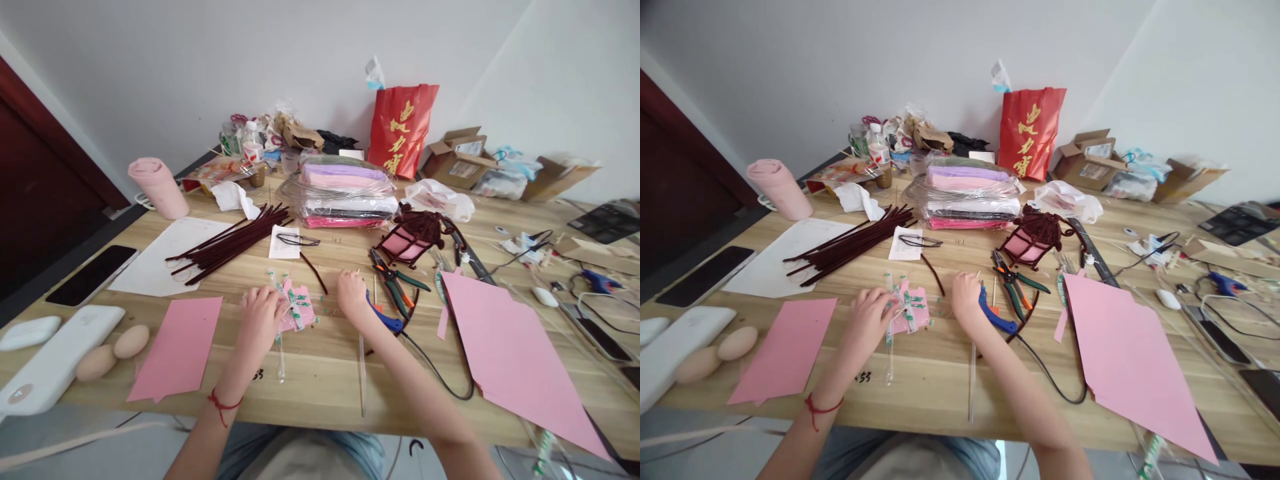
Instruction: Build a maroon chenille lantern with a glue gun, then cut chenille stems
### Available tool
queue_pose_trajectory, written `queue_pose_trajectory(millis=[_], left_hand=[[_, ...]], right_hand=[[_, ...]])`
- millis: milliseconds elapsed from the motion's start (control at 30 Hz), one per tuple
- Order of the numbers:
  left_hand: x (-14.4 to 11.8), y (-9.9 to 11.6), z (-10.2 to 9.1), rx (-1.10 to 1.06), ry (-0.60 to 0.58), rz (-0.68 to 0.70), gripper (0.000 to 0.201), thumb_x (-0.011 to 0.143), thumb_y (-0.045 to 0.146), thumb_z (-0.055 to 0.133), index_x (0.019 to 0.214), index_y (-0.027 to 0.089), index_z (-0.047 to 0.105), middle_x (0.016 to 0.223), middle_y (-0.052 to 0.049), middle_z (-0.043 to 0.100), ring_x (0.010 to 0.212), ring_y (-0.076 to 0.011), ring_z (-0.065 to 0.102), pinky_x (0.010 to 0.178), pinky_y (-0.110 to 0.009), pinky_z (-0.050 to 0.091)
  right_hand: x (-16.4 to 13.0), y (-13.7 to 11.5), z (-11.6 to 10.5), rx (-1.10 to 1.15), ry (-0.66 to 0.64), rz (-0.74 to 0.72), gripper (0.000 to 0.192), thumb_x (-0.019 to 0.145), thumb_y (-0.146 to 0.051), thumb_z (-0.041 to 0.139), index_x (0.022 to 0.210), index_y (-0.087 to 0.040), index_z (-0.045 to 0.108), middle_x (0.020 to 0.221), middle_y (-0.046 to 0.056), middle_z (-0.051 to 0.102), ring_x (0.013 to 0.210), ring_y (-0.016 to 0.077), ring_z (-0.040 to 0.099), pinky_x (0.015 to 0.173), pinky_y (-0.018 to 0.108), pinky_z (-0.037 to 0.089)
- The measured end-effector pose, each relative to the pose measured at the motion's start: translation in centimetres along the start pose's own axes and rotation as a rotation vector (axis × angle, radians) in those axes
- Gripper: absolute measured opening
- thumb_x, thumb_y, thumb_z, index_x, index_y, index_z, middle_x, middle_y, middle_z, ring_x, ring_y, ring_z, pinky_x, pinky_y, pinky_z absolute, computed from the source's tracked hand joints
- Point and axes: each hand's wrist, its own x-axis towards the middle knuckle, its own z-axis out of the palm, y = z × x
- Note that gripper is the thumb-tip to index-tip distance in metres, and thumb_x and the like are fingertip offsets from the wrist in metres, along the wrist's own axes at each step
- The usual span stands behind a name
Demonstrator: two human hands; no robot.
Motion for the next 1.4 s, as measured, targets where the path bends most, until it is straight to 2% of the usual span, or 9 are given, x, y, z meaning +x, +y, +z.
queue_pose_trajectory(millis=[133, 333, 467, 567, 700, 800, 967, 1167, 1400], left_hand=[[-0.2, -0.3, -0.3, -0.043, 0.032, 0.012, 0.021, 0.095, 0.029, 0.051, 0.088, 0.02, 0.068, 0.096, -0.01, 0.067, 0.092, -0.0297, 0.052, 0.081, -0.045, 0.044], [-0.6, -0.2, -0.3, -0.111, 0.086, 0.036, 0.02, 0.094, 0.027, 0.05, 0.084, 0.021, 0.065, 0.091, -0.008, 0.067, 0.089, -0.0275, 0.052, 0.08, -0.044, 0.046], [-1.2, -0.1, -0.6, -0.146, 0.123, 0.056, 0.019, 0.095, 0.027, 0.049, 0.085, 0.021, 0.064, 0.091, -0.007, 0.066, 0.09, -0.0265, 0.054, 0.081, -0.042, 0.047], [-1.3, 0.5, -0.8, -0.167, 0.134, 0.072, 0.016, 0.094, 0.025, 0.05, 0.087, 0.021, 0.064, 0.091, -0.007, 0.066, 0.09, -0.026, 0.054, 0.081, -0.042, 0.047], [0.0, 3.6, -0.3, -0.165, 0.008, 0.143, 0.014, 0.093, 0.02, 0.052, 0.094, 0.021, 0.066, 0.102, -0.008, 0.066, 0.1, -0.0273, 0.054, 0.09, -0.045, 0.046], [1.7, 7.3, 0.9, -0.05, -0.192, 0.165, 0.013, 0.091, 0.024, 0.057, 0.09, 0.018, 0.068, 0.104, -0.01, 0.064, 0.104, -0.0302, 0.053, 0.094, -0.05, 0.043], [3.9, 12.1, 4.2, -0.007, -0.28, 0.156, 0.014, 0.085, 0.025, 0.065, 0.089, 0.012, 0.07, 0.104, -0.017, 0.062, 0.109, -0.0349, 0.051, 0.089, -0.048, 0.044], [5.2, 13.1, 7.5, 0.038, -0.326, 0.083, 0.021, 0.081, 0.025, 0.071, 0.097, 0.011, 0.069, 0.109, -0.018, 0.061, 0.113, -0.0344, 0.05, 0.091, -0.048, 0.043], [5.7, 11.5, 7.6, 0.031, -0.382, 0.143, 0.033, 0.094, 0.035, 0.059, 0.122, 0.017, 0.059, 0.125, -0.01, 0.061, 0.108, -0.0232, 0.062, 0.092, -0.046, 0.053]], right_hand=[[-0.5, -1.7, 0.9, -0.085, 0.03, -0.031, 0.031, 0.095, -0.032, 0.061, 0.121, -0.014, 0.06, 0.122, 0.01, 0.062, 0.104, 0.0224, 0.064, 0.087, 0.042, 0.055], [-1.6, -1.4, -0.1, -0.14, 0.08, -0.043, 0.029, 0.092, 0.001, 0.041, 0.106, -0.004, 0.066, 0.11, 0.028, 0.064, 0.106, 0.0321, 0.061, 0.084, 0.043, 0.049], [-1.3, 1.4, -1.9, -0.143, 0.023, -0.008, 0.021, 0.096, -0.011, 0.051, 0.111, -0.008, 0.065, 0.116, 0.02, 0.064, 0.11, 0.0268, 0.061, 0.09, 0.04, 0.051], [-0.2, 4.8, -3.4, -0.139, -0.058, 0.091, 0.034, 0.095, -0.034, 0.061, 0.122, -0.014, 0.059, 0.123, 0.011, 0.062, 0.105, 0.0229, 0.064, 0.089, 0.043, 0.055], [1.0, 8.2, -3.7, -0.099, -0.164, 0.136, 0.036, 0.094, -0.034, 0.062, 0.125, -0.015, 0.058, 0.125, 0.011, 0.061, 0.106, 0.0231, 0.064, 0.088, 0.043, 0.055], [1.3, 8.7, -2.8, -0.047, -0.193, 0.115, 0.036, 0.094, -0.034, 0.062, 0.125, -0.015, 0.058, 0.125, 0.011, 0.061, 0.106, 0.0232, 0.064, 0.089, 0.043, 0.055], [1.5, 9.1, -2.0, 0.063, -0.175, 0.108, 0.037, 0.094, -0.035, 0.062, 0.125, -0.015, 0.058, 0.125, 0.011, 0.061, 0.106, 0.0233, 0.064, 0.089, 0.043, 0.055], [1.6, 11.3, -2.4, 0.274, -0.054, 0.121, 0.034, 0.094, -0.035, 0.062, 0.123, -0.017, 0.059, 0.123, 0.009, 0.062, 0.104, 0.0221, 0.064, 0.087, 0.042, 0.056], [0.7, 12.9, -3.9, 0.6, 0.288, 0.086, 0.024, 0.095, -0.031, 0.049, 0.096, -0.012, 0.063, 0.093, 0.012, 0.073, 0.085, 0.02, 0.069, 0.079, 0.029, 0.051]])
